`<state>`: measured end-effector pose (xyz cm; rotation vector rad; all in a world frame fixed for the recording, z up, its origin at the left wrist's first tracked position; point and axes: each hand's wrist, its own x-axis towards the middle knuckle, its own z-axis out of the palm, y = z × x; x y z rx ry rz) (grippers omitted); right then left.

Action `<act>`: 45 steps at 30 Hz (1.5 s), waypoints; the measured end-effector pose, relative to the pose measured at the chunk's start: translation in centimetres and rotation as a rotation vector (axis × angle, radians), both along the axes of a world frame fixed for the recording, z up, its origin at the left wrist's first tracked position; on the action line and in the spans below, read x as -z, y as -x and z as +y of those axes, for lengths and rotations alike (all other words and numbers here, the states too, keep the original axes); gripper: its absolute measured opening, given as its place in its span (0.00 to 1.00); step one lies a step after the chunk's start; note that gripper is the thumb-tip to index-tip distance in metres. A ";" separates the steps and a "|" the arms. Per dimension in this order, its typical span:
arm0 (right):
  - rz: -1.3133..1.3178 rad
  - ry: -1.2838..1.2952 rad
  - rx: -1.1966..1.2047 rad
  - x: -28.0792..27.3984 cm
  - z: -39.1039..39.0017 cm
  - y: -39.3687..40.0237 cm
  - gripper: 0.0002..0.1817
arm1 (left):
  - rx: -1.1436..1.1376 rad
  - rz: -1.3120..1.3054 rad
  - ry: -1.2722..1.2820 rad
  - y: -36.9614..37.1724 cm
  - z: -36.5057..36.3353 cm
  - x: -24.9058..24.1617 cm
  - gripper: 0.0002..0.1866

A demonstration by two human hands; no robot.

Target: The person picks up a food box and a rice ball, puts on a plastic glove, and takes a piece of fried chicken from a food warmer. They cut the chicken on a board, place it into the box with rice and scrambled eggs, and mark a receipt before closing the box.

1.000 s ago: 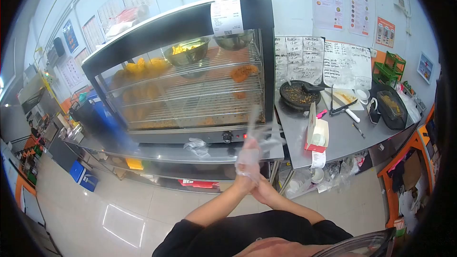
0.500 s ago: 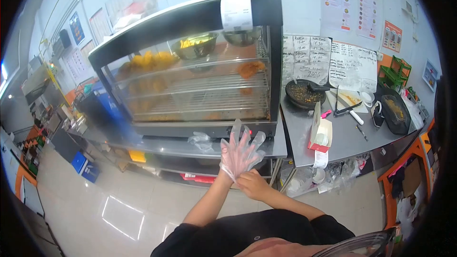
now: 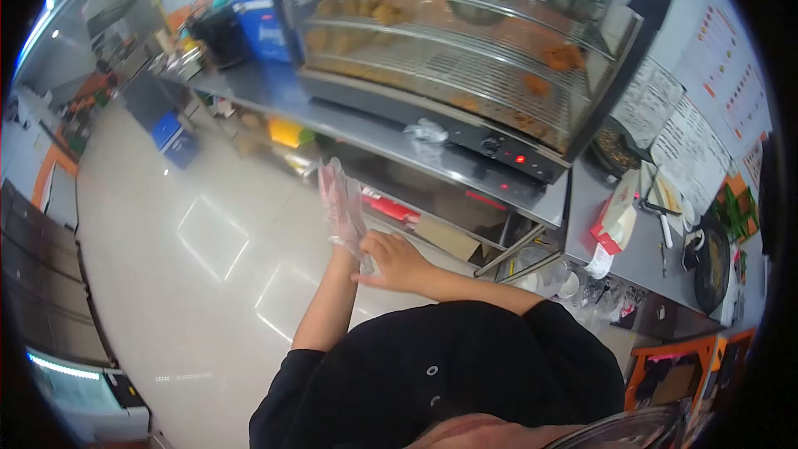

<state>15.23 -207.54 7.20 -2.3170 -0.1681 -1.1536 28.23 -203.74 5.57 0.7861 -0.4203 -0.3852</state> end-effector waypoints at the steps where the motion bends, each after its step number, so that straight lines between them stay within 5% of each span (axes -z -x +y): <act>1: 0.142 0.016 -0.130 0.0 0.3 -1.7 0.10 | -0.089 -0.029 -0.016 -0.8 1.5 -0.2 0.36; 3: 0.279 0.026 -0.282 1.1 2.0 -4.3 0.11 | -0.196 -0.061 -0.047 -2.1 5.2 -0.9 0.35; 5: 0.078 0.161 -0.429 2.2 3.6 -6.5 0.11 | -0.366 -0.124 -0.274 -3.4 8.5 -1.9 0.31; 6: -0.049 0.165 -0.555 2.2 4.8 -7.2 0.09 | -0.502 -0.360 -0.473 -4.7 9.6 -1.6 0.29; 10: 0.083 0.366 -0.847 3.0 6.8 -7.5 0.09 | -0.529 -0.058 -0.449 -6.6 11.1 -0.3 0.26; 13: 0.199 0.213 -0.755 5.3 3.7 -7.5 0.09 | -0.488 -0.259 -0.651 -9.7 10.1 0.9 0.24; 15: 0.303 0.096 -0.617 6.5 -0.5 -6.9 0.08 | -0.334 -0.138 -0.458 -12.1 7.2 -0.2 0.35; 21: 0.506 -0.092 0.020 10.3 -13.7 -1.6 0.06 | -0.113 -0.297 -0.411 -21.8 -3.6 -4.6 0.37; 24: 0.437 -0.118 0.214 10.4 -17.7 -0.5 0.05 | -0.097 -0.395 -0.476 -29.3 -8.1 -8.1 0.36; 26: 0.472 -0.241 0.423 10.1 -19.5 -0.8 0.07 | -0.243 -0.682 -0.594 -36.4 -10.6 -8.9 0.33; 31: 0.465 -0.202 0.398 8.1 -22.0 -4.9 0.08 | -0.319 -0.639 -0.588 -46.6 -16.7 -10.7 0.28; 32: 0.439 -0.162 0.338 7.7 -22.1 -6.0 0.09 | -0.275 -0.608 -0.374 -48.9 -18.1 -9.2 0.28; 35: 0.430 -0.162 0.274 6.3 -21.6 -8.6 0.09 | -0.482 -0.614 -0.607 -45.6 -19.5 -11.9 0.27; 39: 0.370 -0.272 0.254 4.7 -20.5 -12.7 0.08 | -0.495 -0.579 -0.534 -47.4 -20.0 -10.2 0.20; 45: 0.353 -0.405 0.085 -2.3 -20.3 -21.1 0.06 | -0.117 -0.874 -0.354 -46.1 -19.7 -10.4 0.12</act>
